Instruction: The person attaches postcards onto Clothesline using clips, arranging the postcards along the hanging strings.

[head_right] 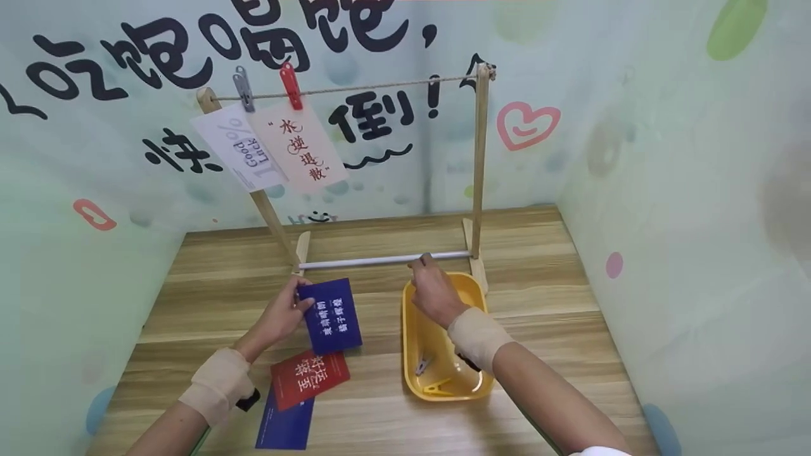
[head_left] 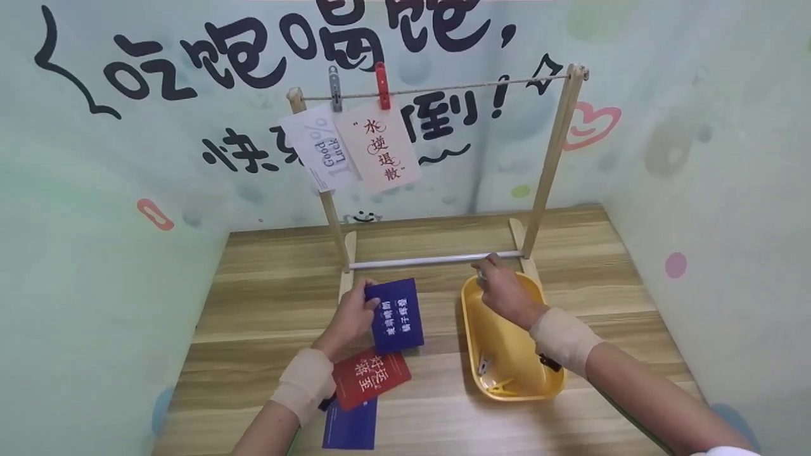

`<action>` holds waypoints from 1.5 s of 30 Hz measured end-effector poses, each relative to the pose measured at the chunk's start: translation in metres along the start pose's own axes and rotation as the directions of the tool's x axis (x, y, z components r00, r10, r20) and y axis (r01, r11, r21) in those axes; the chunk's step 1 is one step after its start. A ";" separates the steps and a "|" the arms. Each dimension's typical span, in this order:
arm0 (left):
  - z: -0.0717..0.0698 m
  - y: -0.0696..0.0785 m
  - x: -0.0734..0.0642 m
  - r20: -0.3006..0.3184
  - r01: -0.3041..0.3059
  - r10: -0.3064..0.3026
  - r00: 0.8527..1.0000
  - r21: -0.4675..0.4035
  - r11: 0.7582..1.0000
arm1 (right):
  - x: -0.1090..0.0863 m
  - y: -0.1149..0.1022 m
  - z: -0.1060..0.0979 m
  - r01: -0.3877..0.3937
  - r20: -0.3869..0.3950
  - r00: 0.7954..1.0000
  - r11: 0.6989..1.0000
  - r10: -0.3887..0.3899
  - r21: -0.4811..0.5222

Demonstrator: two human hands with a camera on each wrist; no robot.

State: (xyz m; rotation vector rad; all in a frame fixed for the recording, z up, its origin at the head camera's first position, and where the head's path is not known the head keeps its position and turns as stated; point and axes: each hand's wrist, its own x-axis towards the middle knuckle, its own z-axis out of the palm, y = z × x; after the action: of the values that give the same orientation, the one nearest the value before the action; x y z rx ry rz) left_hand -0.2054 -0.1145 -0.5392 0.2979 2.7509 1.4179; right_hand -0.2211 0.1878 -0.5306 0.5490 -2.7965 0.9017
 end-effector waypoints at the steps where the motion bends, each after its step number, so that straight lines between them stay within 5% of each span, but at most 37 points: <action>1: -0.002 0.002 0.002 -0.003 -0.009 0.009 1.000 0.000 1.000 | 0.001 -0.002 -0.001 0.005 -0.001 1.000 1.000 -0.005 -0.004; 7: -0.014 0.016 0.014 -0.034 -0.033 0.032 0.999 -0.031 0.999 | 0.008 -0.011 -0.011 0.026 0.005 1.000 1.000 -0.026 -0.006; 21: -0.032 0.044 0.032 0.011 0.052 -0.051 0.999 -0.117 0.992 | 0.040 -0.041 -0.054 0.067 -0.087 0.993 0.994 -0.074 -0.083; 35: -0.040 0.069 0.053 -0.014 -0.046 0.046 0.999 0.035 0.998 | 0.061 -0.055 -0.087 0.077 -0.073 0.994 0.993 -0.084 -0.091; 45: -0.055 0.090 0.072 -0.035 -0.066 0.068 0.997 0.051 0.997 | 0.084 -0.072 -0.116 0.050 -0.041 0.998 0.996 -0.053 -0.074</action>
State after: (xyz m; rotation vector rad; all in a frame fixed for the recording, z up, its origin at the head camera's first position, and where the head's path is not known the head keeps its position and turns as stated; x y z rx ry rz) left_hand -0.2685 -0.0947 -0.4296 0.3724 2.8349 1.3851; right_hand -0.2669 0.1771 -0.3778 0.5809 -2.7510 0.7884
